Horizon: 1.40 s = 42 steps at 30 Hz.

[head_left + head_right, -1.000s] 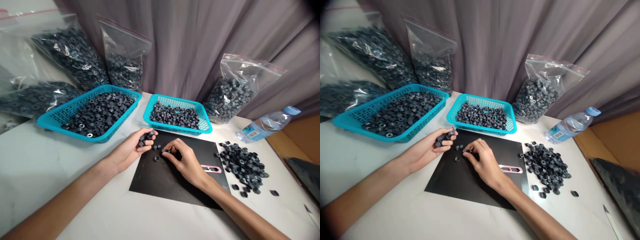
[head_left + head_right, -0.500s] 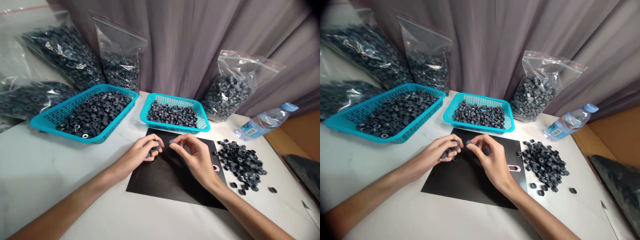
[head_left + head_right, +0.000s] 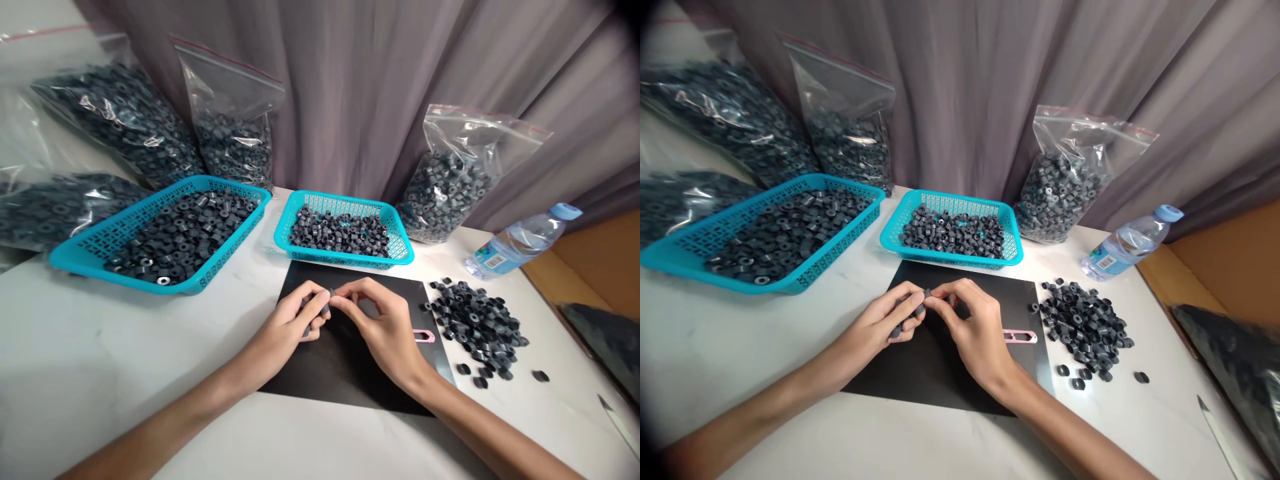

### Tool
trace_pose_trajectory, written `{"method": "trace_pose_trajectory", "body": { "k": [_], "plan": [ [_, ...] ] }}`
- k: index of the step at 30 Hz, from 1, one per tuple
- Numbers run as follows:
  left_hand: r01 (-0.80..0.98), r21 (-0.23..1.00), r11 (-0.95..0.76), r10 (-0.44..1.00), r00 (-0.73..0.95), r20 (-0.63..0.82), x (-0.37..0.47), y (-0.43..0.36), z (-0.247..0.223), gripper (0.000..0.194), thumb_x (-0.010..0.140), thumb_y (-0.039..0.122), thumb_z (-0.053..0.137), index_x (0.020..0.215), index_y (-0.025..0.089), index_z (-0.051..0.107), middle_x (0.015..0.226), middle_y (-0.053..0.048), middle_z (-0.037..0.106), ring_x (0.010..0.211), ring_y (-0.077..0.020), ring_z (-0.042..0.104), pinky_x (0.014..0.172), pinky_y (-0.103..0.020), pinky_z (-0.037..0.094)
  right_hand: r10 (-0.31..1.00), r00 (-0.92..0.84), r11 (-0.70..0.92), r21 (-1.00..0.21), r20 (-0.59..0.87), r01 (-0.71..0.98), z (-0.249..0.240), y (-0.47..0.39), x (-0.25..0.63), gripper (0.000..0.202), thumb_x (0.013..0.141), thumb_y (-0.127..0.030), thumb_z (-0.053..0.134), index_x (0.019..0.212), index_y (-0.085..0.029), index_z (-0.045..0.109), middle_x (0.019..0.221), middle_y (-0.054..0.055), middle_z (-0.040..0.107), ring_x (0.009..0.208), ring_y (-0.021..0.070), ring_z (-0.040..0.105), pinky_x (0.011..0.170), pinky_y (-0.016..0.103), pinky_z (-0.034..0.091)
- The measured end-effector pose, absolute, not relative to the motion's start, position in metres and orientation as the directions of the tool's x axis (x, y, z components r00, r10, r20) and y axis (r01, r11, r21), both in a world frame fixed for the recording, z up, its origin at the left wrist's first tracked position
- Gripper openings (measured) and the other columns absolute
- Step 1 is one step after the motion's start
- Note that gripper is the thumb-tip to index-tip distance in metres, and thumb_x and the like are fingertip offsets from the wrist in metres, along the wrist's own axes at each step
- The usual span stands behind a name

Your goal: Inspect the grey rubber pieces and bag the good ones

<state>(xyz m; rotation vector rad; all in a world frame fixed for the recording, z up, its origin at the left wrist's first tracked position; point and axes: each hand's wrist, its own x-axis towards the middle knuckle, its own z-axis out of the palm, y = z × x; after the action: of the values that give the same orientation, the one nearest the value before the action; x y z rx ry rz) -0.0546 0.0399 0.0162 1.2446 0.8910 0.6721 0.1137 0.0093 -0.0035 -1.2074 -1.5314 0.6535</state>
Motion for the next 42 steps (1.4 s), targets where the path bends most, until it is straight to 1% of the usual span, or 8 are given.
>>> {"method": "trace_pose_trajectory", "body": {
  "k": [5,13,17,19,25,32,38,42],
  "plan": [
    [-0.01,0.977,0.213,0.819,0.546,-0.173,-0.059,0.045,0.017,0.025,0.097,0.042,0.051,0.088,0.02,0.056,0.08,0.002,0.044,0.068,-0.0105,0.037,0.055,-0.022,0.029,0.947,0.048,0.291,-0.908,0.319,0.301,-0.001,0.011,0.113,0.015,0.096,-0.032,0.06,0.09,-0.022,0.069,0.088,0.002,0.068,0.081,0.0185,0.06,0.074,0.031,0.047],
    [-0.038,0.963,0.265,0.781,0.595,-0.191,-0.061,0.048,0.013,0.026,0.099,0.042,0.049,0.089,0.018,0.055,0.084,0.001,0.042,0.067,-0.0094,0.034,0.054,-0.022,0.026,0.897,-0.068,0.423,-0.805,0.436,0.416,0.003,0.012,0.117,0.013,0.101,-0.021,0.048,0.091,-0.022,0.056,0.087,0.002,0.059,0.081,0.0167,0.055,0.076,0.03,0.045],
    [-0.01,0.968,0.25,0.775,0.602,-0.193,-0.061,0.047,0.014,0.028,0.099,0.044,0.047,0.091,0.018,0.054,0.08,0.003,0.039,0.067,-0.0098,0.031,0.055,-0.023,0.026,0.887,-0.13,0.45,-0.769,0.442,0.453,-0.001,0.011,0.118,0.002,0.099,-0.025,0.054,0.098,-0.023,0.056,0.091,0.002,0.06,0.083,0.0165,0.058,0.076,0.029,0.046],
    [0.005,0.972,0.236,0.773,0.605,-0.19,-0.061,0.048,0.014,0.028,0.1,0.044,0.046,0.091,0.019,0.053,0.08,0.003,0.039,0.067,-0.0099,0.031,0.055,-0.023,0.026,0.882,-0.141,0.458,-0.748,0.449,0.48,-0.003,0.01,0.117,0.002,0.098,-0.025,0.056,0.1,-0.024,0.055,0.092,0.002,0.06,0.083,0.0164,0.058,0.076,0.028,0.046],
    [0.021,0.984,0.177,0.769,0.62,-0.152,-0.061,0.05,0.009,0.027,0.1,0.043,0.047,0.09,0.019,0.054,0.079,0.003,0.041,0.068,-0.0096,0.034,0.055,-0.022,0.028,0.894,-0.18,0.446,-0.773,0.41,0.452,0.0,0.011,0.116,0.009,0.101,-0.017,0.044,0.097,-0.022,0.05,0.092,0.002,0.055,0.083,0.0153,0.053,0.076,0.028,0.043],
    [-0.133,0.898,0.418,0.758,0.596,-0.264,-0.064,0.053,0.011,0.022,0.097,0.036,0.057,0.087,0.016,0.057,0.089,0.0,0.047,0.066,-0.0059,0.035,0.053,-0.016,0.028,0.933,-0.068,0.35,-0.85,0.353,0.393,0.005,0.015,0.128,0.013,0.103,-0.022,0.042,0.092,-0.021,0.049,0.086,0.0,0.051,0.077,0.0141,0.046,0.072,0.027,0.039],
    [-0.29,0.741,0.606,0.716,0.604,-0.349,-0.068,0.057,0.019,0.015,0.097,0.022,0.057,0.091,0.01,0.064,0.089,-0.004,0.05,0.063,-0.0032,0.04,0.05,-0.013,0.032,0.964,-0.051,0.262,-0.887,0.263,0.381,-0.006,0.02,0.13,0.014,0.103,-0.026,0.043,0.091,-0.021,0.047,0.082,-0.002,0.047,0.074,0.0139,0.042,0.069,0.026,0.036],
    [-0.36,0.616,0.701,0.661,0.653,-0.371,-0.069,0.058,0.018,0.018,0.098,0.018,0.055,0.092,0.005,0.065,0.084,-0.003,0.047,0.06,-0.0021,0.04,0.047,-0.011,0.031,0.965,-0.075,0.262,-0.887,0.252,0.381,-0.013,0.02,0.127,0.014,0.103,-0.026,0.043,0.091,-0.021,0.047,0.081,-0.002,0.047,0.073,0.0141,0.043,0.068,0.027,0.036]
  ]
}}
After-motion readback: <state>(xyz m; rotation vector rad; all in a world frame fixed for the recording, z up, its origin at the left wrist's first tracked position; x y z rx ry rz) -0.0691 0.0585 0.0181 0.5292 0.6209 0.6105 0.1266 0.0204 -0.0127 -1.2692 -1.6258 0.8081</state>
